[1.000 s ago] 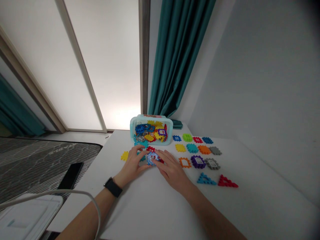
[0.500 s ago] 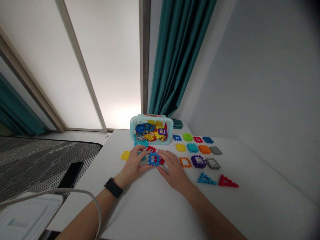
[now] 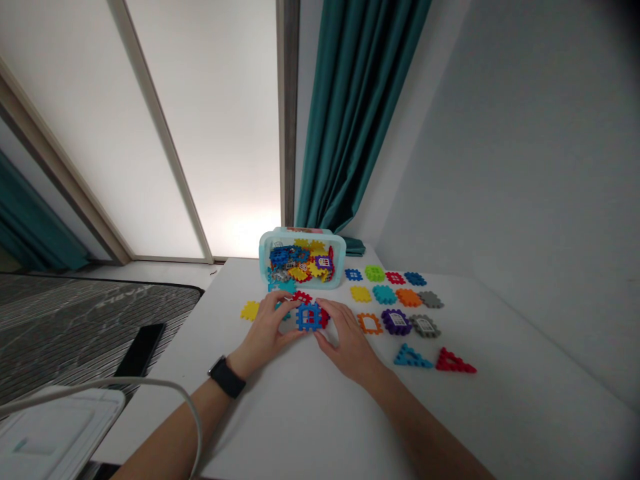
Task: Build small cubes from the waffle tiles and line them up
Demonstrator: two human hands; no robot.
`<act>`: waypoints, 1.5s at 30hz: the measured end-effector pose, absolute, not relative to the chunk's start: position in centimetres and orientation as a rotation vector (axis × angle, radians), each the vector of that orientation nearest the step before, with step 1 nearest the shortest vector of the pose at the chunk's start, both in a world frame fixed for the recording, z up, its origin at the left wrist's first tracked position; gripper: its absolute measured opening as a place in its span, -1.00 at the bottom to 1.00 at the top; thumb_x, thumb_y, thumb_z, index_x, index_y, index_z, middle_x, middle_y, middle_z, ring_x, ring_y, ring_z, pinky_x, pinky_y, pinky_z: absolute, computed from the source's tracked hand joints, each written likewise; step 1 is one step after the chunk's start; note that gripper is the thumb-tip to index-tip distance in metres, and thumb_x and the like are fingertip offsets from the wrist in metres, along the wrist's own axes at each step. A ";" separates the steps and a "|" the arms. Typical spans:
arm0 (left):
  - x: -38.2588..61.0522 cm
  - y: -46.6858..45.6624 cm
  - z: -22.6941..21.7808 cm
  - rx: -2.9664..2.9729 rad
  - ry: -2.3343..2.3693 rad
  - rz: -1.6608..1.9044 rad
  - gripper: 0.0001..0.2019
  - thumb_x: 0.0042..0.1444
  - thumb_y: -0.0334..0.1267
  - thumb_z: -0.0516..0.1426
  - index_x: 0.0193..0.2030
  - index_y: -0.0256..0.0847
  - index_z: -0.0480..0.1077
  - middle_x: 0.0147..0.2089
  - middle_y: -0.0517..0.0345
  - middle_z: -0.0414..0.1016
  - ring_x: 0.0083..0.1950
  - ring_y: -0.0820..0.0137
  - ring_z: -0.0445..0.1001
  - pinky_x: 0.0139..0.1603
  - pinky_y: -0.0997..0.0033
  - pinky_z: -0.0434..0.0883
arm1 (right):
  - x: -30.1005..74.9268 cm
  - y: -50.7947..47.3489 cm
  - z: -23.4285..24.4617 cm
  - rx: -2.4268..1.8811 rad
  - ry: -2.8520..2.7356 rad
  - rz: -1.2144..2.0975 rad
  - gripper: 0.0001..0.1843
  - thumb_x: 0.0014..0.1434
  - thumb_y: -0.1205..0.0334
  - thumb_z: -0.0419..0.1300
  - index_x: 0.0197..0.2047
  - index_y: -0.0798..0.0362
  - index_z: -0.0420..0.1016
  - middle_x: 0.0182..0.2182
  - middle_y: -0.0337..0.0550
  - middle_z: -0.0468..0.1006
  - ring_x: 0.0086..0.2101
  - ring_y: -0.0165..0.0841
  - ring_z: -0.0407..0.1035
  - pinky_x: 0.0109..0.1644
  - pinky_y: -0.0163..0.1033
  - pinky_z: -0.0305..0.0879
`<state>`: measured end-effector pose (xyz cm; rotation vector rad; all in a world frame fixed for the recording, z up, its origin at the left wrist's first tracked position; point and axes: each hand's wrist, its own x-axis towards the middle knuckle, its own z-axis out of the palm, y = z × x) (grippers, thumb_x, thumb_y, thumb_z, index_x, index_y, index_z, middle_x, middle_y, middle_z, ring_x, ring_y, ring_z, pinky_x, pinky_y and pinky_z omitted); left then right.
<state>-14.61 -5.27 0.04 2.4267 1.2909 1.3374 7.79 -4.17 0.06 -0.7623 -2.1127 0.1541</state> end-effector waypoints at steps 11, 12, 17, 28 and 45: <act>-14.2 -5.4 0.5 2.289 1.236 1.388 -0.56 0.16 -0.16 0.32 0.16 -0.05 0.38 0.12 -0.06 0.34 0.16 0.13 0.41 0.16 -0.04 0.46 | 8.7 -3.6 0.8 -0.713 -2.115 0.223 -0.66 0.36 0.27 0.11 0.17 -0.12 0.43 0.11 -0.03 0.51 0.12 -0.17 0.40 0.21 0.08 0.39; -14.3 -5.4 0.5 2.286 1.238 1.390 -0.56 0.16 -0.16 0.32 0.16 -0.05 0.39 0.12 -0.06 0.34 0.17 0.13 0.40 0.15 -0.04 0.46 | 8.7 -3.6 0.8 -0.701 -2.113 0.203 -0.68 0.36 0.28 0.12 0.15 -0.12 0.44 0.09 -0.04 0.53 0.10 -0.17 0.41 0.20 0.08 0.40; -14.3 -5.3 0.4 2.312 1.247 1.395 -0.59 0.17 -0.13 0.31 0.14 -0.06 0.40 0.12 -0.06 0.34 0.16 0.13 0.41 0.16 -0.05 0.45 | 8.5 -3.8 0.7 -0.674 -2.111 0.140 -0.71 0.36 0.32 0.11 0.10 -0.10 0.45 0.05 -0.03 0.54 0.07 -0.17 0.42 0.17 0.07 0.41; -13.4 -5.6 1.2 2.239 1.180 1.120 -0.75 0.32 -0.06 0.13 -0.23 -0.17 0.49 -0.20 0.06 0.51 -0.14 0.27 0.48 -0.08 0.23 0.46 | 8.2 -3.8 0.7 -0.906 -2.005 0.364 -0.77 0.39 0.15 0.06 -0.18 -0.02 0.53 -0.25 -0.07 0.60 -0.17 -0.17 0.46 -0.06 -0.02 0.38; -13.0 -6.4 2.5 1.364 1.011 0.993 -0.63 0.15 0.05 0.24 -0.42 -0.24 0.40 -0.38 0.21 0.39 -0.32 0.44 0.31 -0.23 0.44 0.26 | 7.4 -4.1 1.6 -1.033 -1.506 1.302 -0.64 0.20 -0.12 0.21 -0.29 0.03 0.52 -0.40 -0.23 0.54 -0.37 -0.33 0.36 -0.26 -0.24 0.32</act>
